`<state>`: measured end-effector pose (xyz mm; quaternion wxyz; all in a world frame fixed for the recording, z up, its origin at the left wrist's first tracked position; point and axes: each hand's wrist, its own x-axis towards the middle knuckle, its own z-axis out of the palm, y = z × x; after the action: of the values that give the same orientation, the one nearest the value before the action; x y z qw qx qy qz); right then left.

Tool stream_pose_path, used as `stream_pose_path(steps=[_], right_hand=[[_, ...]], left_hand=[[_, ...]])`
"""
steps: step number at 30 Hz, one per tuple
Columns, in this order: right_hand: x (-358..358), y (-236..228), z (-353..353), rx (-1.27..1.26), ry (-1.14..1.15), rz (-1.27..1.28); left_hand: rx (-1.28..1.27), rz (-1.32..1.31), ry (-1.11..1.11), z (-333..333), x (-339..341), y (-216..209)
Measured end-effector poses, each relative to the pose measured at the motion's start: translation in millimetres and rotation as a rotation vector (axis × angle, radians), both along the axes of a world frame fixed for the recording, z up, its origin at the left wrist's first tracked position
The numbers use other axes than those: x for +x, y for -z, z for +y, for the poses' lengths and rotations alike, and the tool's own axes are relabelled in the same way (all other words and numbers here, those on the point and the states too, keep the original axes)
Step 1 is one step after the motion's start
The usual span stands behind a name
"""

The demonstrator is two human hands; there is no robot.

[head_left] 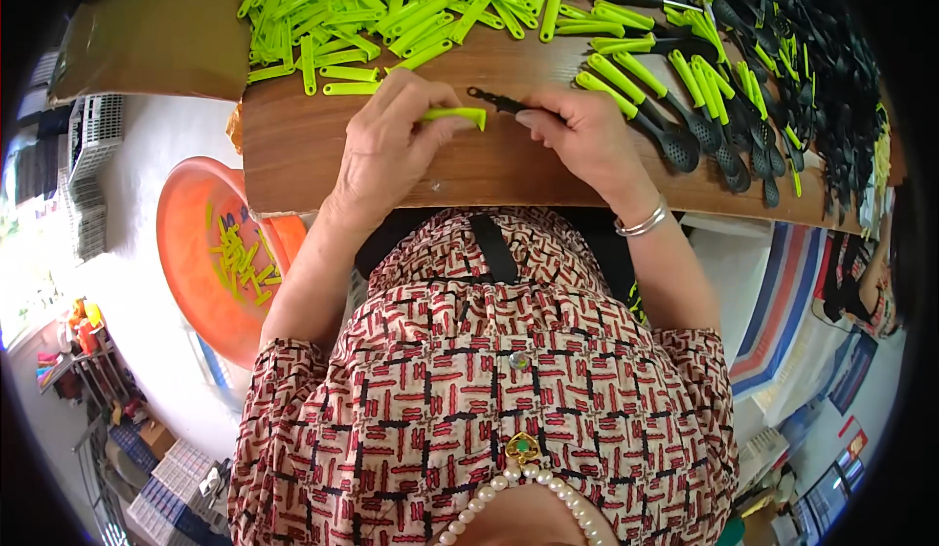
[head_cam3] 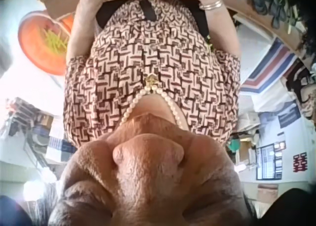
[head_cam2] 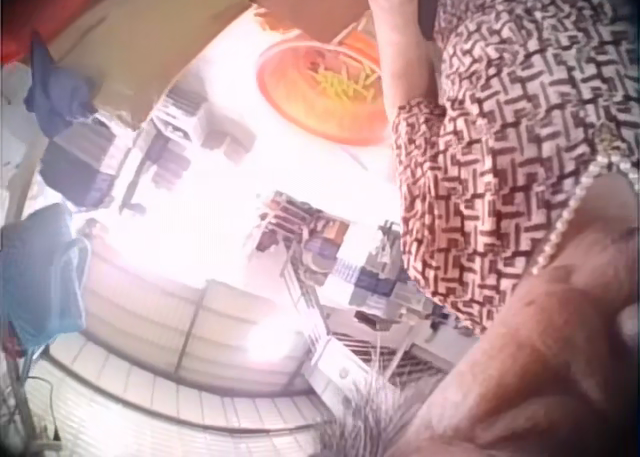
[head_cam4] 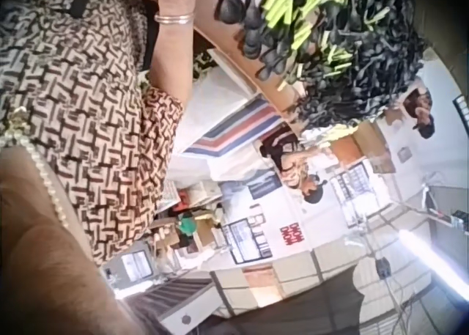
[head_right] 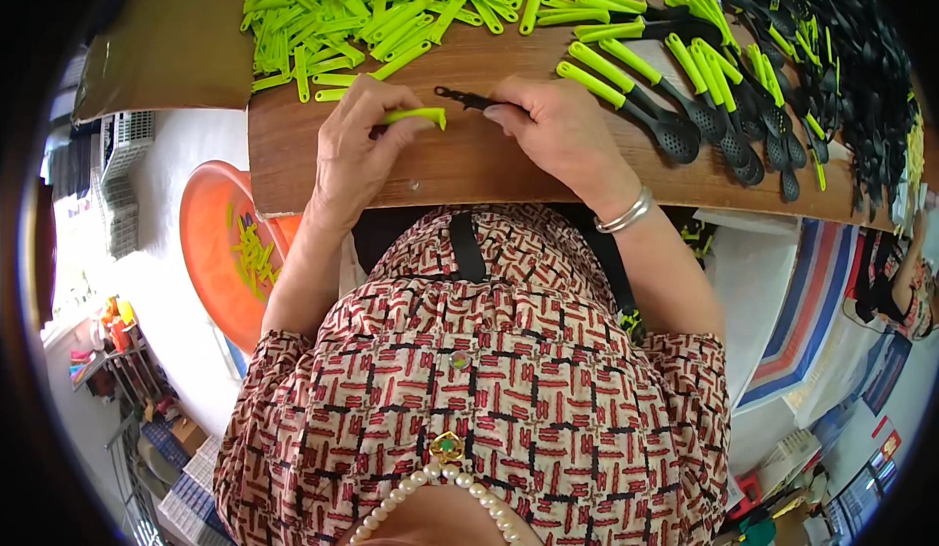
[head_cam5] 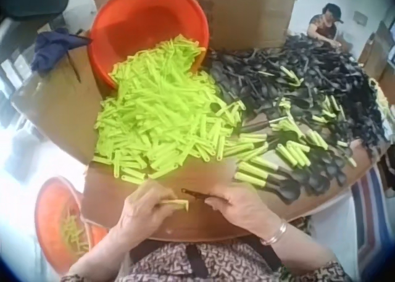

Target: The person assembles kitchen utensils by sliding plastic handle sleeves onto the handles of slotted spoons by hand and sorts plastic handles on the workbench.

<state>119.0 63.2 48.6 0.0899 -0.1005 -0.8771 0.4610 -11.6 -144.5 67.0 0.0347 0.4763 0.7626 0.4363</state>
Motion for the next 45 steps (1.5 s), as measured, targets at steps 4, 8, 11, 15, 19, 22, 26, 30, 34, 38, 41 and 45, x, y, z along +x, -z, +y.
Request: stream_pose_path(steps=[4,8,11,15,19,22,26,30,34,38,41,45], right_hand=[[0.3,1.4,-11.3,-0.220,0.028,0.030],[0.4,3.9,-6.7,-0.288,-0.017,0.045],[0.6,10.4,-2.9,-0.427,-0.049,0.038],[0.9,13.0,-1.7,-0.436,-0.090,0.076],[0.1,8.1,-1.5,-0.601,-0.123,0.017],[-1.8,8.6,-2.1,-0.690,-0.116,-0.022],[-1.6,10.9,-2.2,-0.733,-0.115,-0.015],[-3.9,10.1,-3.8,-0.731,-0.131,-0.018],[-3.4,12.9,-3.9,-0.739,-0.114,-0.014],[-2.5,12.7,-2.2,-0.764,-0.124,-0.008],[-3.4,15.2,-2.1,-0.750,-0.113,-0.014],[-2.4,16.6,0.8,-0.752,-0.123,0.000]], left_hand=[[0.013,0.182,0.098,6.0,-6.5,4.3],[0.032,0.199,0.122,7.0,-10.4,-2.0],[0.008,0.138,0.123,8.3,-9.5,-4.4],[-0.022,0.113,0.158,9.5,-9.1,-3.5],[-0.007,0.053,0.145,10.1,-7.2,-7.0],[-0.021,0.011,0.152,11.3,-9.4,-8.5],[-0.065,-0.001,0.140,10.5,-8.1,-10.8],[-0.037,-0.121,0.114,9.3,-8.1,-11.8],[-0.077,-0.094,0.084,10.6,-5.8,-18.1],[-0.105,-0.086,0.078,11.4,-7.0,-21.7],[-0.115,-0.063,0.085,12.0,-7.7,-20.9],[-0.101,-0.006,0.131,15.4,-8.6,-14.9]])
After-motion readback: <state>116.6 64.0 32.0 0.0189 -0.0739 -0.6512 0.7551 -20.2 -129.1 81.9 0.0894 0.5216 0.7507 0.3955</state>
